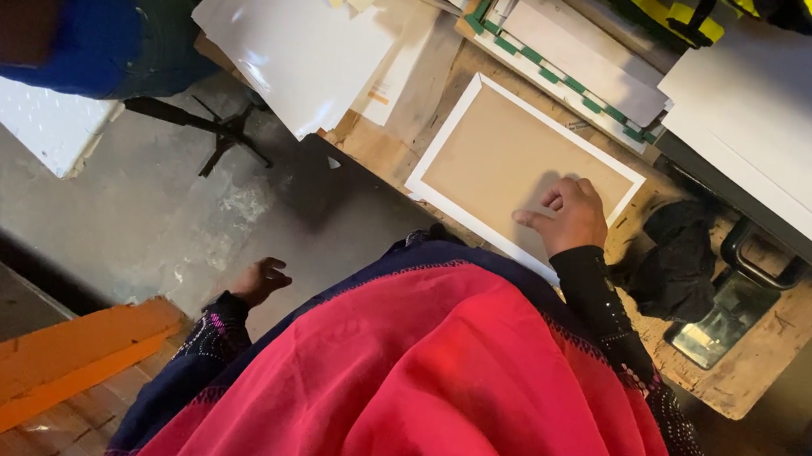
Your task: Assembling photo frames by cleaning transparent sheets and placing them into frames with backing boards.
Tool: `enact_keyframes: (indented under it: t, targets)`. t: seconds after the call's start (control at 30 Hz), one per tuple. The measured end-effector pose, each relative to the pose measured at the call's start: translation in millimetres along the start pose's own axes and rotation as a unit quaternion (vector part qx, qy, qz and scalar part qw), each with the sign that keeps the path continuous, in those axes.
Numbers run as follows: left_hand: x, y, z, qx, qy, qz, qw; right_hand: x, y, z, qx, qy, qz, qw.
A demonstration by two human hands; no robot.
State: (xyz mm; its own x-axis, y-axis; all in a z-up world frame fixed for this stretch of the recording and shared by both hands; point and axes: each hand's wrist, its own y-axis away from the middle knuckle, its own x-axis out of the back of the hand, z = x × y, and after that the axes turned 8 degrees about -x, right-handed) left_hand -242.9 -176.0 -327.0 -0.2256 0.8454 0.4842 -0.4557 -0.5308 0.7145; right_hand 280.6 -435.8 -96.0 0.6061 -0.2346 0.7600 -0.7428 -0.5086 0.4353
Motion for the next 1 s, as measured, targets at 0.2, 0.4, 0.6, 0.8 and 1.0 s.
enact_keyframes:
  t: [0.2, 0.4, 0.6, 0.8, 1.0]
  targets:
    - [-2.3, 2.0, -11.2, 0.017, 0.000, -0.003, 1.000, 0.6, -2.1, 3.8, 0.001, -0.022, -0.015, 1.000]
    - [-3.8, 2.8, -8.2, 0.016, -0.002, -0.001, 1.000, -2.3, -4.2, 8.0, 0.002, -0.012, -0.009, 1.000]
    - [-5.3, 10.1, 6.4, 0.003, 0.019, 0.003, 1.000, -4.7, -3.9, 8.9, 0.019, -0.031, 0.003, 0.999]
    - [-6.4, 11.9, 5.1, -0.009, 0.018, -0.005, 1.000, -3.4, -4.0, 8.3, 0.011, -0.016, -0.005, 1.000]
    - [-8.7, 8.8, 0.0, 0.008, 0.006, 0.000, 1.000, -4.1, -5.7, 8.2, -0.001, -0.012, -0.011, 1.000]
